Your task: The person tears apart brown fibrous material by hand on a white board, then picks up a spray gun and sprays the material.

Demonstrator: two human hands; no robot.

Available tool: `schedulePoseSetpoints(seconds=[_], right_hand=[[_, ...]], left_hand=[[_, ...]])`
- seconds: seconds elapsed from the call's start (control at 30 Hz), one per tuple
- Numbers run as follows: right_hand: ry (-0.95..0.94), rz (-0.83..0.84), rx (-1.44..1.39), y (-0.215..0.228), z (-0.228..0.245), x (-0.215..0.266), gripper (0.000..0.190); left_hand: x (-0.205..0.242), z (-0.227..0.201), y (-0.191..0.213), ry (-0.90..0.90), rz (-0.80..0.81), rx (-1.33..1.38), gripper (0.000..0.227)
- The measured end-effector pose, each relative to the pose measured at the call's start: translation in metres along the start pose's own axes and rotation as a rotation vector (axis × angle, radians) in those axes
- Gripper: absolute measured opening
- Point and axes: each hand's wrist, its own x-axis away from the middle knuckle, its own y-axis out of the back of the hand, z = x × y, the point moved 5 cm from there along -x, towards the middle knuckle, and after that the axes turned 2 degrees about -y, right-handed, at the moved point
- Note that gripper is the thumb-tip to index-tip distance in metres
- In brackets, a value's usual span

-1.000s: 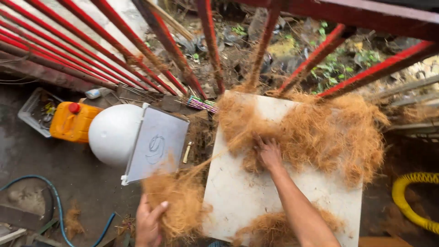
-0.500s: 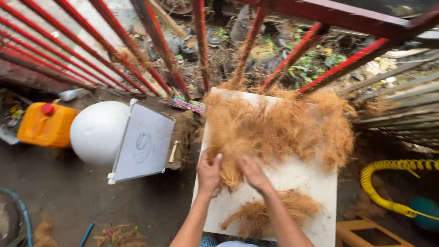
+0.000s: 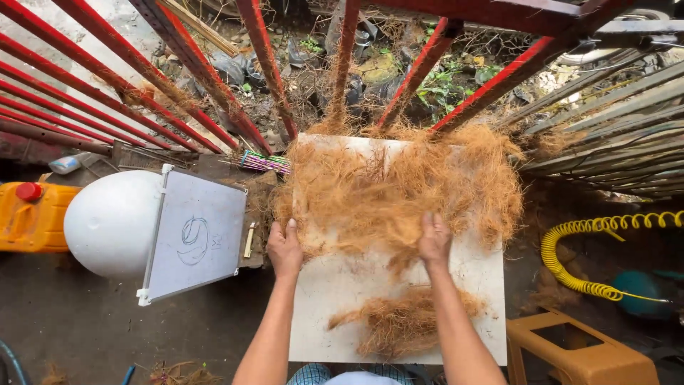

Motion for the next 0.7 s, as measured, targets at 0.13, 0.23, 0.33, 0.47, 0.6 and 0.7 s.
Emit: schedulePoseSetpoints(seconds=[0.13, 0.23, 0.33, 0.47, 0.6, 0.7], right_hand=[[-0.054, -0.089, -0.021, 0.035, 0.014, 0.005, 0.039], [-0.049, -0.147, -0.061, 0.052, 0.0, -0.019, 0.038], [-0.044, -0.183, 0.102, 0.073, -0.03, -0.035, 0.039], [-0.119, -0.281, 0.293, 0.092, -0.05, -0.03, 0.036], [-0.09, -0.35, 0.245, 0.096, -0.067, -0.03, 0.042], [-0.048, -0.362, 0.202, 0.094, -0.054, -0.023, 0.044]], left_hand=[[-0.006, 0.01, -0.024, 0.018, 0.058, 0.012, 0.03], [-0.027, 0.037, -0.048, -0.007, 0.03, -0.027, 0.029], [-0.022, 0.029, -0.049, -0.003, 0.001, -0.039, 0.029], [-0.016, 0.048, -0.047, 0.019, 0.009, 0.02, 0.034], [-0.02, 0.046, -0.034, -0.029, -0.036, -0.013, 0.035], [-0.023, 0.043, -0.029, -0.032, 0.018, -0.081, 0.033]])
